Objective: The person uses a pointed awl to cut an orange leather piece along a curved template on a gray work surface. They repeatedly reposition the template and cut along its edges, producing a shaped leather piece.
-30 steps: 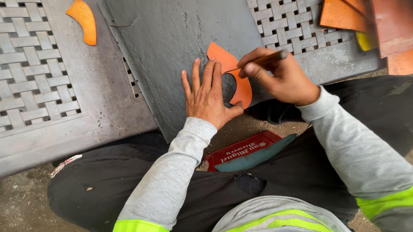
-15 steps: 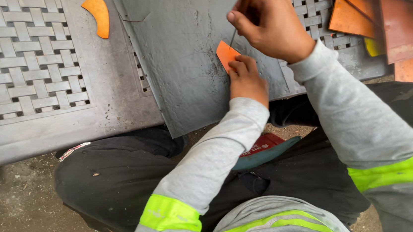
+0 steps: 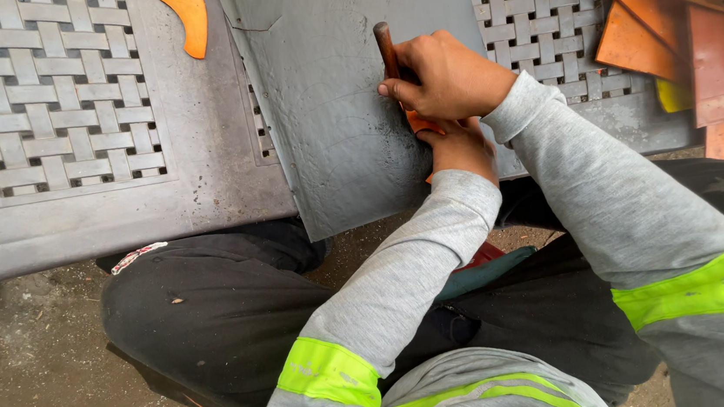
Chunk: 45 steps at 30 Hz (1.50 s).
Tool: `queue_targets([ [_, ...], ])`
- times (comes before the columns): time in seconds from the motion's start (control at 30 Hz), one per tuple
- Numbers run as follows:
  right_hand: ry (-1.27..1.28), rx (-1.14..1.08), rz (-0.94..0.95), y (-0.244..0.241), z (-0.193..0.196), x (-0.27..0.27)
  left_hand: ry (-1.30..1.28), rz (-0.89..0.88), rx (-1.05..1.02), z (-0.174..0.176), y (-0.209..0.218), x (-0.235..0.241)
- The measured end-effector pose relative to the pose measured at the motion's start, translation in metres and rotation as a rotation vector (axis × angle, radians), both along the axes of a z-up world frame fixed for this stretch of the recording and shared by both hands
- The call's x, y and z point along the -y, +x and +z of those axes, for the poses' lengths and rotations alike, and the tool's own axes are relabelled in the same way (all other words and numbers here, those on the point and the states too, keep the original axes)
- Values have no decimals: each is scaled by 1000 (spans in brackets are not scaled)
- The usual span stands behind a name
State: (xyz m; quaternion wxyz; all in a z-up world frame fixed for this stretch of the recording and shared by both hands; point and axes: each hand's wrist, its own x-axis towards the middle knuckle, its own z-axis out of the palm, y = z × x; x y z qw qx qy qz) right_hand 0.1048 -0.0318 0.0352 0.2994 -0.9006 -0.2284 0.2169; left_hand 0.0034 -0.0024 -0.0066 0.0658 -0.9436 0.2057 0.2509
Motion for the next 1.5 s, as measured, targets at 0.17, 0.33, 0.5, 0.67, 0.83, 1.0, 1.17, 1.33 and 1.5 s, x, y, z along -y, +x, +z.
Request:
queue_targets([
  [0.17,-16,-7,30,6,-2,-1,-5,30,55,-3,-1,-3],
  [0.33,-63,-29,38,11,-5,-6,-62,20,9,-3,3,-7],
  [0.5,108,149,72,19,-5,-9,-99,121,-18,2,14,-8],
  [0.67,184,282,-60,24,0,-1,-148,107,-32,-1,12,-10],
  [0.83,290,145,-235,25,0,15,-186,238,355,-22,8,-7],
  [1.0,298,5,-291,22,-13,14,-210,237,128,-33,13,-9],
  [1.17,233,-8,-261,26,-22,18,-248,236,79,-26,17,-11],
  [1.33,179,183,-234,37,-25,26,-168,145,27,-16,15,-16],
  [1.5,460,210,-292,36,-1,58,-229,177,36,-9,20,-17],
])
